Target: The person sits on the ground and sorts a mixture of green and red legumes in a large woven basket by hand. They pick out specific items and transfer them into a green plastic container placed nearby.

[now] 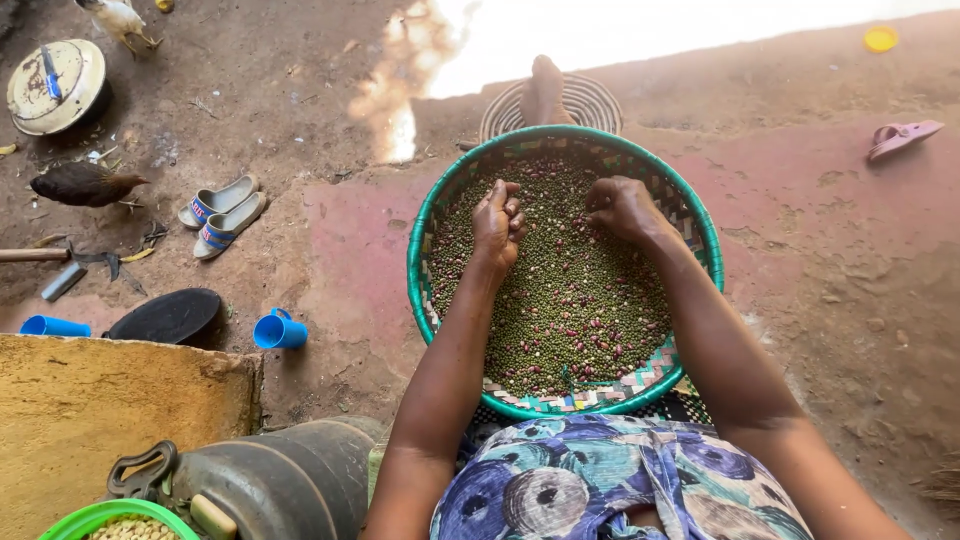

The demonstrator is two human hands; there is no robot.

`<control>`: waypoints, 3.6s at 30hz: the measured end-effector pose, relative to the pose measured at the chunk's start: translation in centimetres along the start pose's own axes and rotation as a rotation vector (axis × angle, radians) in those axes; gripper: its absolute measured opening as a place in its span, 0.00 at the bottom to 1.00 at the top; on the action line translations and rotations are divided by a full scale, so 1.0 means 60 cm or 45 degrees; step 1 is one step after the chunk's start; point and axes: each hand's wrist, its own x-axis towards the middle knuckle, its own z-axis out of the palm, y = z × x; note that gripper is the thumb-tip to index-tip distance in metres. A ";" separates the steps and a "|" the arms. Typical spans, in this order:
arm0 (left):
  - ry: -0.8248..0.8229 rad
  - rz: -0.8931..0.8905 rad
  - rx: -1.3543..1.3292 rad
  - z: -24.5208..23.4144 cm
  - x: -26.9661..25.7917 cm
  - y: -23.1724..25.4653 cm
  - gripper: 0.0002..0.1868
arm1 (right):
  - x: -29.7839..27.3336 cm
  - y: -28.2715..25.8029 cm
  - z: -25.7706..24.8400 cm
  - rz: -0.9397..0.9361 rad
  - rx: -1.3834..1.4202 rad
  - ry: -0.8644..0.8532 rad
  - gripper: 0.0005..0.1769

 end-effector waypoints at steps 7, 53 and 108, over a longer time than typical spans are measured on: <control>-0.009 0.014 -0.001 -0.009 0.009 -0.006 0.16 | 0.015 0.049 0.016 0.051 -0.077 0.096 0.08; -0.130 -0.177 -0.140 0.028 0.028 -0.105 0.23 | -0.044 -0.243 0.063 -0.596 0.940 0.178 0.06; 0.790 1.371 -0.387 -0.634 -0.742 0.574 0.09 | -0.014 -0.096 0.085 0.137 0.984 -0.173 0.16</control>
